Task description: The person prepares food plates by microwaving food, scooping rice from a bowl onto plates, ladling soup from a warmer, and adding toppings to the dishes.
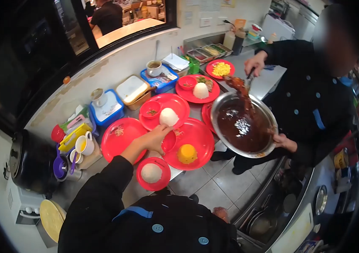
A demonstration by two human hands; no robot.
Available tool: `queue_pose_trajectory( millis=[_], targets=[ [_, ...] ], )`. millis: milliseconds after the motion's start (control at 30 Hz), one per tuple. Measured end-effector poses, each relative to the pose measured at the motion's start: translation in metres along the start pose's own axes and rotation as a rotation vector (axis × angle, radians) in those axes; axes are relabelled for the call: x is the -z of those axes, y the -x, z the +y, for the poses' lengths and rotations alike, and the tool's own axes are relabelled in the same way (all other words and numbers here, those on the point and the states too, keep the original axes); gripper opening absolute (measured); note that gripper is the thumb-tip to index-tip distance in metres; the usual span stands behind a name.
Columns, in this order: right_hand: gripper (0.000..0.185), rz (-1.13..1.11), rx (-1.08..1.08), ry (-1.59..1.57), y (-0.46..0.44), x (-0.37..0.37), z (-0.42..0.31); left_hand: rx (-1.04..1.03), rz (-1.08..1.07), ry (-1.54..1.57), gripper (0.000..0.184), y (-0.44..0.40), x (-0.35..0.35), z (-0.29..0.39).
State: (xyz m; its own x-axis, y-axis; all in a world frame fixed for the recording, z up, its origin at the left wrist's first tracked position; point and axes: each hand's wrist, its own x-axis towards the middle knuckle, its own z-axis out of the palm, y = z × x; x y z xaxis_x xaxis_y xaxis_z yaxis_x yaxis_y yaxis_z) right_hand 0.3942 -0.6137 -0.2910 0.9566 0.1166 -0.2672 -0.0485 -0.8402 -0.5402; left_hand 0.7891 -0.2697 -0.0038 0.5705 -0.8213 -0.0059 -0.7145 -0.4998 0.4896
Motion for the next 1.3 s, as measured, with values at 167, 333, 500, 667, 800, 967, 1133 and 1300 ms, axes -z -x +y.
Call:
queue_pose_trajectory(
  millis=[167,333,500,667,800,967,1133,1300],
  targets=[
    [0.029,-0.087,-0.119,0.034,0.008,0.000,-0.007,-0.063,-0.145,-0.031,0.107,-0.032,-0.021,-0.010],
    [0.027,-0.132,-0.181,0.052,0.010,0.014,-0.015,-0.014,-0.206,0.057,0.124,-0.028,-0.024,-0.015],
    [0.025,-0.198,-0.192,0.098,-0.007,0.058,-0.039,0.100,-0.103,-0.117,0.128,0.008,-0.010,0.012],
    [0.023,-0.301,0.050,0.246,-0.068,0.155,-0.135,0.469,0.402,-0.151,0.113,0.132,0.049,0.005],
    [0.022,-0.331,0.428,0.346,-0.124,0.212,-0.257,1.066,0.751,-0.431,0.090,0.282,0.117,0.040],
    [0.015,-0.287,0.878,0.252,-0.203,0.223,-0.501,1.285,1.111,-0.711,0.069,0.412,0.146,0.101],
    [0.028,0.135,1.525,0.071,-0.271,0.110,-0.678,1.251,1.193,-0.640,0.059,0.419,0.167,0.163],
    [0.039,0.125,1.559,0.334,-0.311,0.053,-0.757,1.273,1.078,-0.664,0.048,0.420,0.175,0.190]
  ],
)
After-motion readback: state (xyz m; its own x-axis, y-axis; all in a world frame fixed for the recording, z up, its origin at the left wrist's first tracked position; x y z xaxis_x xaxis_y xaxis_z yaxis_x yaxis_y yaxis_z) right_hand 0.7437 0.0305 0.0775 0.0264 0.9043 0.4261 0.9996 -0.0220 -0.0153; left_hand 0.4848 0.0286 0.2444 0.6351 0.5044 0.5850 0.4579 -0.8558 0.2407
